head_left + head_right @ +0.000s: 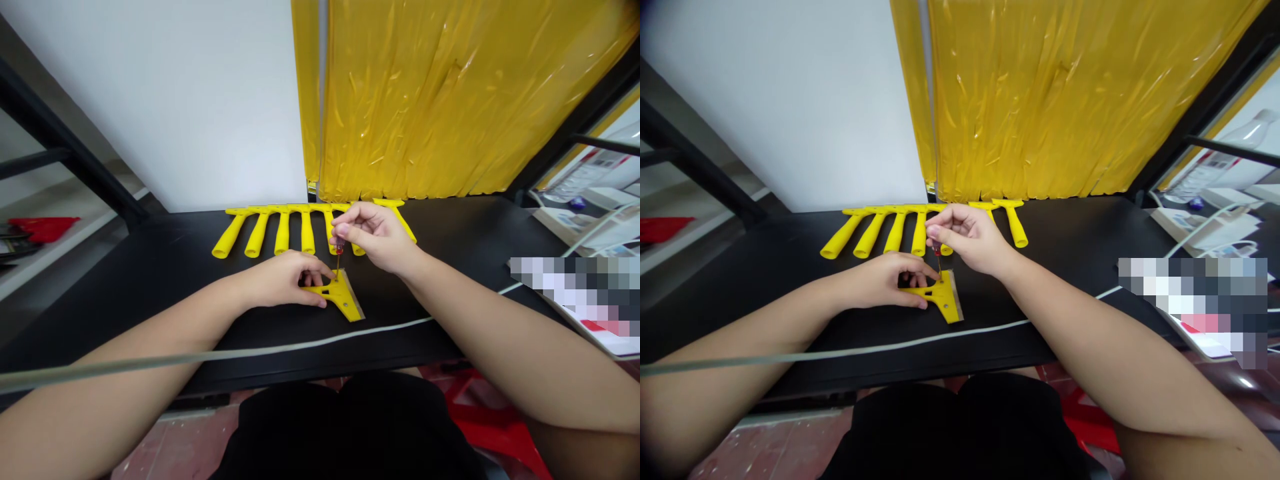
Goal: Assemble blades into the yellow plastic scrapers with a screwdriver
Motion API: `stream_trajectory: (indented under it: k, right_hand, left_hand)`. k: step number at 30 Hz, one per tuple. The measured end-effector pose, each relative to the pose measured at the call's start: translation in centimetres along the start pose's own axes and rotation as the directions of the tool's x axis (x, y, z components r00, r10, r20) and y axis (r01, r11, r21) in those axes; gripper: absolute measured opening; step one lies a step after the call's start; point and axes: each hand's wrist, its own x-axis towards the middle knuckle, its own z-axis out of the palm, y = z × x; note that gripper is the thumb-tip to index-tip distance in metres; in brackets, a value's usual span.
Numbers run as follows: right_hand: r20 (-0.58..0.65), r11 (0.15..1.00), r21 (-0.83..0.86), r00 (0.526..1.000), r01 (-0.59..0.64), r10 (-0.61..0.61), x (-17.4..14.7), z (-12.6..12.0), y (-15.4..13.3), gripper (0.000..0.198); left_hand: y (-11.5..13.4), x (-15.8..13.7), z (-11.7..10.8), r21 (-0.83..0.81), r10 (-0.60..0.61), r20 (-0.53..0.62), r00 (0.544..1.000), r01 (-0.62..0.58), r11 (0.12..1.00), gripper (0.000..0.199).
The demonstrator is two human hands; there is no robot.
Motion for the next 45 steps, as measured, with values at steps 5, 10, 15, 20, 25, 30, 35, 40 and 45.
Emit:
stream_trajectory:
  k: [5, 10, 15, 20, 25, 30, 35, 40, 45]
  right_hand:
    - [-0.01, 1.0, 0.016, 1.0, -0.016, 0.016, 0.0, 0.2, 0.0, 0.036]
    - [0.0, 0.999, 0.03, 0.999, -0.034, 0.034, 0.0, 0.2, 0.1, 0.038]
    - [0.058, 0.988, 0.122, 0.995, -0.091, 0.085, -0.2, 0.1, 0.4, 0.041]
    - [0.164, 0.964, 0.207, 0.977, -0.169, 0.136, -0.5, 0.8, 0.1, 0.035]
    - [0.079, 0.928, 0.328, 0.984, -0.179, 0.162, -0.7, 1.2, 0.1, 0.034]
    - [0.059, 0.924, 0.331, 0.982, -0.191, 0.181, -0.7, 1.4, 0.5, 0.043]
    - [0.02, 0.946, 0.278, 0.986, -0.167, 0.168, -0.4, 1.4, 0.7, 0.043]
    - [0.035, 0.925, 0.301, 0.972, -0.233, 0.233, -0.3, 1.3, 0.8, 0.041]
    - [0.067, 0.889, 0.361, 0.959, -0.28, 0.275, -0.7, 1.8, 0.2, 0.04]
  left_hand:
    - [-0.1, 0.0, 0.0, -0.001, 0.015, 0.001, 1.0, -0.015, 1.0, 0.052]
    - [-0.1, 0.0, 0.0, 0.002, 0.018, 0.002, 1.0, -0.018, 1.0, 0.051]
    - [-0.1, 0.1, -0.1, 0.003, 0.004, 0.013, 1.0, -0.004, 1.0, 0.053]
    - [-0.1, 0.1, -0.1, 0.015, 0.011, 0.004, 1.0, -0.011, 1.0, 0.054]
    - [-0.1, 0.1, -0.2, 0.056, 0.021, -0.004, 1.0, -0.021, 0.998, 0.054]
    - [0.0, 0.1, -0.2, 0.077, 0.028, -0.015, 1.0, -0.027, 0.997, 0.052]
    - [0.1, 0.1, -0.2, 0.086, 0.049, -0.016, 0.999, -0.048, 0.995, 0.048]
    - [0.4, 0.0, -0.2, 0.086, 0.051, -0.014, 0.999, -0.049, 0.995, 0.045]
    - [0.5, 0.0, -0.2, 0.089, 0.058, -0.005, 0.998, -0.057, 0.994, 0.043]
